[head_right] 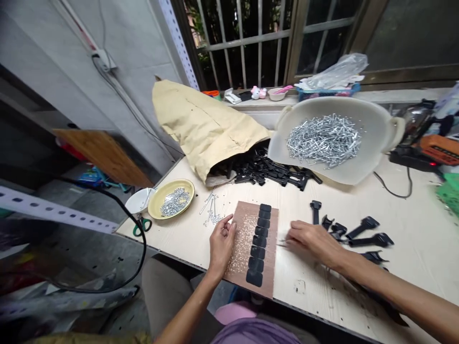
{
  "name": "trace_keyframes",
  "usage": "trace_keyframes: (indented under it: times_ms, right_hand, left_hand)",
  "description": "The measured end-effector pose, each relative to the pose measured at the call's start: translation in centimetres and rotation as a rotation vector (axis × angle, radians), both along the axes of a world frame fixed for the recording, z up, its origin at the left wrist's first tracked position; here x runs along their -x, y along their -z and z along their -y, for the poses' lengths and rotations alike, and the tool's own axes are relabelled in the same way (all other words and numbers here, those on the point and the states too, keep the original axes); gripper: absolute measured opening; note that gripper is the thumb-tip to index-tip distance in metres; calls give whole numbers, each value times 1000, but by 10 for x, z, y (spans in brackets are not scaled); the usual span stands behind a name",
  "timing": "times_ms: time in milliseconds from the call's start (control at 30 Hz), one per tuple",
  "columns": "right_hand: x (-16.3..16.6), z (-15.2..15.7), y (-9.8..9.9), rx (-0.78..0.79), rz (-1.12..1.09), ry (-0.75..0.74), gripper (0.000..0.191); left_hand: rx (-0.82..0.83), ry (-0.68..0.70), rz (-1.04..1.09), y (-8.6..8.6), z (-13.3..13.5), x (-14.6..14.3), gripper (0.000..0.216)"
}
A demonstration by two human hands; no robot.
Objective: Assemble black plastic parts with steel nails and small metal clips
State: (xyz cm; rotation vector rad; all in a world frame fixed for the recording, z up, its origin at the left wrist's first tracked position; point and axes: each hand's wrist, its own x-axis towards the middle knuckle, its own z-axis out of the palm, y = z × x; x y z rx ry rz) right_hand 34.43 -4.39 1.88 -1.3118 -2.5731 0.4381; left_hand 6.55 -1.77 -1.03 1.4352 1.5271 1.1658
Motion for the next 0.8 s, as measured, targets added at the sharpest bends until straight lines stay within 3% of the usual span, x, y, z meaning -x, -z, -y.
trace_keyframes:
  times_ms: [100, 167, 333, 433, 600, 800]
  right_hand:
    - [-18, -10, -11, 14, 104, -14, 26]
    - [-4, -24, -17, -38, 111, -16, 26]
    - [95, -81, -20, -135, 4, 91, 27]
    - [134, -134, -14, -345, 139, 153, 28]
    - [130, -213, 2, -446, 272, 167, 20]
    - [127, -227, 17, -463, 346, -6, 15]
  left_hand:
    - [-32, -93, -97, 0, -3, 30, 35]
    - [-45, -160, -177, 0, -12, 50, 34]
    - [-62, -220, -324, -9, -35, 80, 31]
    - [-65, -202, -340, -16, -36, 90, 34]
    - [-63, -187, -295, -19, -34, 98, 35]
    - [-83, -116, -251, -19, -47, 80, 33]
